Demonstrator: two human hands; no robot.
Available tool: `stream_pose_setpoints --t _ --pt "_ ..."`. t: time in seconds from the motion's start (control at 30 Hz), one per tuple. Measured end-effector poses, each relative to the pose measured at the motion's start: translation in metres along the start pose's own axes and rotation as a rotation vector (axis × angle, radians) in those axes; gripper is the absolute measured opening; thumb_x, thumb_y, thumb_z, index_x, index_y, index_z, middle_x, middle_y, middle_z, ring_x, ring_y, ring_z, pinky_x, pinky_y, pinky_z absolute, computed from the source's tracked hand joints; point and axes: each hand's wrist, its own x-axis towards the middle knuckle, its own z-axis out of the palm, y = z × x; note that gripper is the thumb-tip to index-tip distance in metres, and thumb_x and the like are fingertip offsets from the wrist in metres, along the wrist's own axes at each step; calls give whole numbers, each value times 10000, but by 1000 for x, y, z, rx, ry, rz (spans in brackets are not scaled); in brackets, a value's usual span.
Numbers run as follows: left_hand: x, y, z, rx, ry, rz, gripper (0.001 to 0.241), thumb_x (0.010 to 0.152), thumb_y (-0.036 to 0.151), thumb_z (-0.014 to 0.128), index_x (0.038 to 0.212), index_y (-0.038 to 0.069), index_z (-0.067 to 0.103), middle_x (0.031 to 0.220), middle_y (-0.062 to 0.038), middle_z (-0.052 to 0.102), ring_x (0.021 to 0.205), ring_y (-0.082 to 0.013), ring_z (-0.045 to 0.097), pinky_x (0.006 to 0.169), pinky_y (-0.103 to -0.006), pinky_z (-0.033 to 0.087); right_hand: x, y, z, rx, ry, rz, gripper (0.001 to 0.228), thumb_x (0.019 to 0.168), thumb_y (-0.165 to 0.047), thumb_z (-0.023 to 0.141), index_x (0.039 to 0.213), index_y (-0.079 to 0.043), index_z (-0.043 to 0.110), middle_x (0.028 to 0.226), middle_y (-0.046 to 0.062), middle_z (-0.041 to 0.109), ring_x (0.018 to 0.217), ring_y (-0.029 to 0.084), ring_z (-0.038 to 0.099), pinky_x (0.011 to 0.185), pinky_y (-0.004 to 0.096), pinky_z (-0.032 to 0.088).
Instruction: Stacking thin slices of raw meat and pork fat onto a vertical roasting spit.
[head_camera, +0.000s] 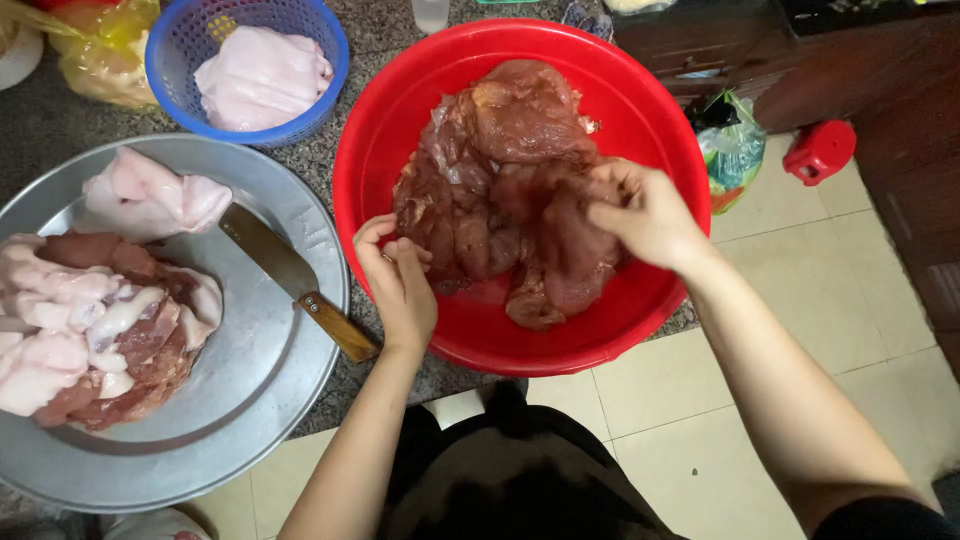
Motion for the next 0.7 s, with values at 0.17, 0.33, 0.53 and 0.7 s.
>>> stream_pose_setpoints --t 0.17,0.33,0.53,0.7 --pt "0 0 1 4 56 8 210 1106 69 421 1311 29 408 1395 -143 504 815 -131 626 730 -282 533 -16 1 4 91 -142 96 340 895 27 633 1234 1 639 1039 -4 702 948 48 636 829 228 529" --pt "-1 1 2 -11 63 9 208 1118 81 408 1319 28 398 1403 -144 496 829 -137 633 744 -284 536 0 47 -14 25 -247 286 293 894 -16 644 1184 8 678 999 16 726 878 91 650 741 271 534" --pt "-1 -2 2 -32 92 0 221 1110 101 400 1318 30 382 1424 -149 486 804 -139 626 731 -289 533 19 65 17 -981 24 -124 463 812 -148 783 1223 32 666 1071 278 692 1015 415 669 884 472 517" --pt "-1 -4 3 -43 139 -13 215 1106 110 391 1308 35 397 1424 -154 482 778 -138 620 717 -295 528 43 59 117 -931 -58 -208 346 879 -339 762 1130 -102 737 1124 198 691 1092 384 627 988 483 493"
